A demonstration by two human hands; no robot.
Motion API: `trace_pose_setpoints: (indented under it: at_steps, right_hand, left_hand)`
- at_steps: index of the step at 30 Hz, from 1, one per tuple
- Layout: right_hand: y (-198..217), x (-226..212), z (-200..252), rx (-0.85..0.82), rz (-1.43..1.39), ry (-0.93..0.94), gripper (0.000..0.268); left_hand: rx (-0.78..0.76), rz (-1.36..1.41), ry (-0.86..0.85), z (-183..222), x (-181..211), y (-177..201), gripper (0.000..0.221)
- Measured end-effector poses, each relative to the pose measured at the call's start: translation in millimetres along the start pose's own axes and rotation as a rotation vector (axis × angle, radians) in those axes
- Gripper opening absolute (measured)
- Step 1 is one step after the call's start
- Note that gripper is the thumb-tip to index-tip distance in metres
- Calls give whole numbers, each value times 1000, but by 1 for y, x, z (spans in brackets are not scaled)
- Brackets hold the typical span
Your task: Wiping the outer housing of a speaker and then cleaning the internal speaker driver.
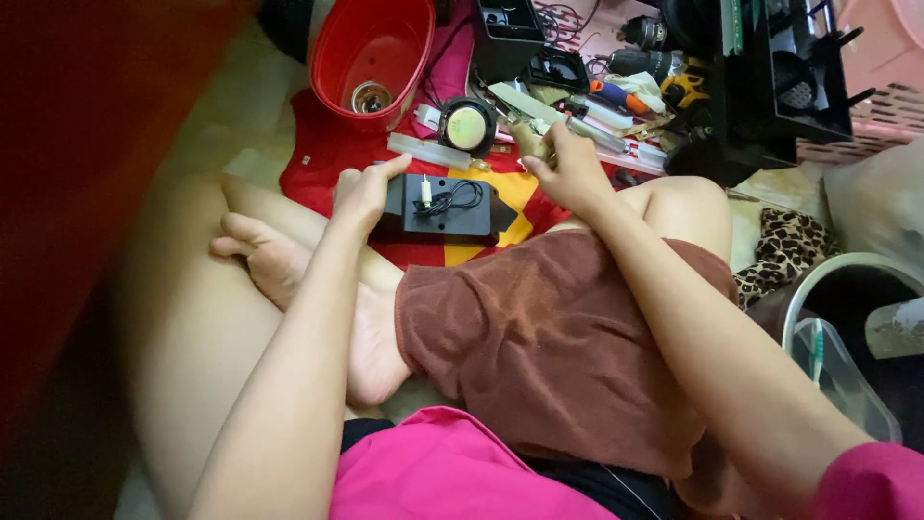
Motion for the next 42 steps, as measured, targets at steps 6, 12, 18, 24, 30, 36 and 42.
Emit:
trace_pose_setpoints:
  at_steps: [6,12,18,24,30,36,42]
  right_hand:
    - [13,-2,3,140,-111,13,28]
    - [-8,13,0,-100,132,-38,36]
    - [-11,7,-9,-57,190,-12,32]
    - [1,-66,30,-345,-936,-751,96]
    - [-30,-41,29,-209,-1106,-738,75]
    - [-27,-38,29,-169,-1048,-632,55]
    - [-27,-53,34,-207,-1126,-590,65]
  left_hand:
    - [90,52,-73,6,5,7,69]
    - [57,189,-20,15,11,-1,77]
    - [140,285,-49,1,2,0,55]
    - [179,635,-97,16,11,8,46]
    - [-52,720,-89,-2,-4,-12,36]
    - [-127,744,-24,18,20,-7,46]
    - [5,557,-170,0,5,-3,48]
Point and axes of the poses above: each hand's wrist, its own z-axis away from the middle knuckle, its own y-axis out of the back of the hand, x = y × z, the point moved 4 cm from there along -z, towards the middle knuckle, and after that the axes turned 11 degrees about -y, right-handed, at the moved point
